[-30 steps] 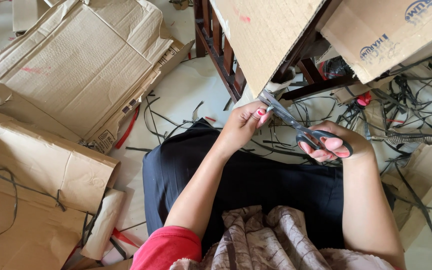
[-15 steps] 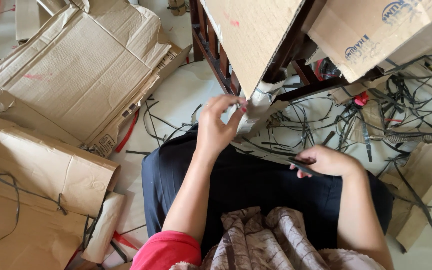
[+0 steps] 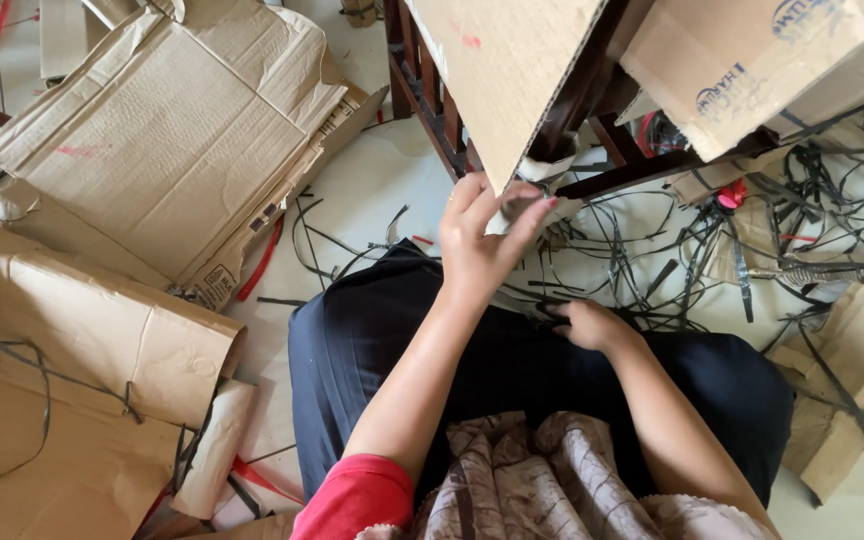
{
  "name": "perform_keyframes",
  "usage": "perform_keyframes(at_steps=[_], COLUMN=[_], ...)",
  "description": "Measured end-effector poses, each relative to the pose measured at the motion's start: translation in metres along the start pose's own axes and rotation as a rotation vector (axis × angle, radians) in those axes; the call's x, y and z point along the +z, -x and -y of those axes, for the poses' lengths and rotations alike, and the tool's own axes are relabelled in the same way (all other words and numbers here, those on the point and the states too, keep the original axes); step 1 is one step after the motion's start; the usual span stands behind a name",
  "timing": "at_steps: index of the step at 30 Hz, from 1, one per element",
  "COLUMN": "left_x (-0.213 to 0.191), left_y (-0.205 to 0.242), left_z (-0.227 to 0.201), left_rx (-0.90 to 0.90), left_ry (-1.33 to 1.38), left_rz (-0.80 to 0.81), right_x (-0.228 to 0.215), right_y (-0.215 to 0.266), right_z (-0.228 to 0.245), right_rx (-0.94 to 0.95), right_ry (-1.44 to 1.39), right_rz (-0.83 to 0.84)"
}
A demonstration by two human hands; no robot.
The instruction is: Securing cardboard protection around a furniture leg using plastic straps and scissors.
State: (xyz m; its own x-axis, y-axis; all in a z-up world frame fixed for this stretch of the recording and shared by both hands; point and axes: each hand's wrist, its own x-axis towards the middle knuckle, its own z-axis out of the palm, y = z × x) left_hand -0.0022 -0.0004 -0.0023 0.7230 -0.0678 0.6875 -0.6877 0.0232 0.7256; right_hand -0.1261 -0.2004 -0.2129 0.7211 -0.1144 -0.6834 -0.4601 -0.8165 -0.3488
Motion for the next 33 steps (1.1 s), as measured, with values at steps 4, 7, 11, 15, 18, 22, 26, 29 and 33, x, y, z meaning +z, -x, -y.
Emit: perform_keyframes(at_steps=[4, 7, 11, 15, 18, 22, 26, 29, 33], left_x=[0.002, 0.0, -0.008, -0.005, -0.001, -0.004, -0.013, -0.024, -0.042], left_y=[-0.007, -0.012, -0.016, -0.014, -0.009, -0.003, 0.013, 0.02, 0.055], left_z=[-0.001, 0.003, 0.009, 0.006, -0.007, -0.005, 0.017, 0.024, 0.061], left_rx=[0.018, 0.016, 0.004, -0.048, -0.079, -0.093, -0.156, -0.255, -0.486], left_ry=[-0.037, 0.01, 0.074, 0.085, 0.028, -0.058, -0.061, 0.02, 0.006], left_rz=[-0.016, -0.059, -0.045, 0.011, 0.038, 0.075, 0.124, 0.193, 0.377], right_x=[0.002, -0.004, -0.009, -0.013, -0.013, -0.016, -0.008, -0.006, -0.029], right_y=[0.007, 0.023, 0.032, 0.038, 0.041, 0.046, 0.035, 0.009, 0.037], right_z=[0.006, 0.018, 0.032, 0.041, 0.043, 0.047, 0.031, 0.012, 0.02], right_rx=[0.035, 0.016, 0.032, 0.025, 0.016, 0.002, -0.025, -0.034, 0.088], right_ry=[0.009, 0.039, 0.036, 0.064, 0.096, 0.058, -0.022, -0.004, -0.012], right_rz=[-0.011, -0.037, -0.016, -0.012, -0.002, -0.007, -0.038, -0.059, -0.102])
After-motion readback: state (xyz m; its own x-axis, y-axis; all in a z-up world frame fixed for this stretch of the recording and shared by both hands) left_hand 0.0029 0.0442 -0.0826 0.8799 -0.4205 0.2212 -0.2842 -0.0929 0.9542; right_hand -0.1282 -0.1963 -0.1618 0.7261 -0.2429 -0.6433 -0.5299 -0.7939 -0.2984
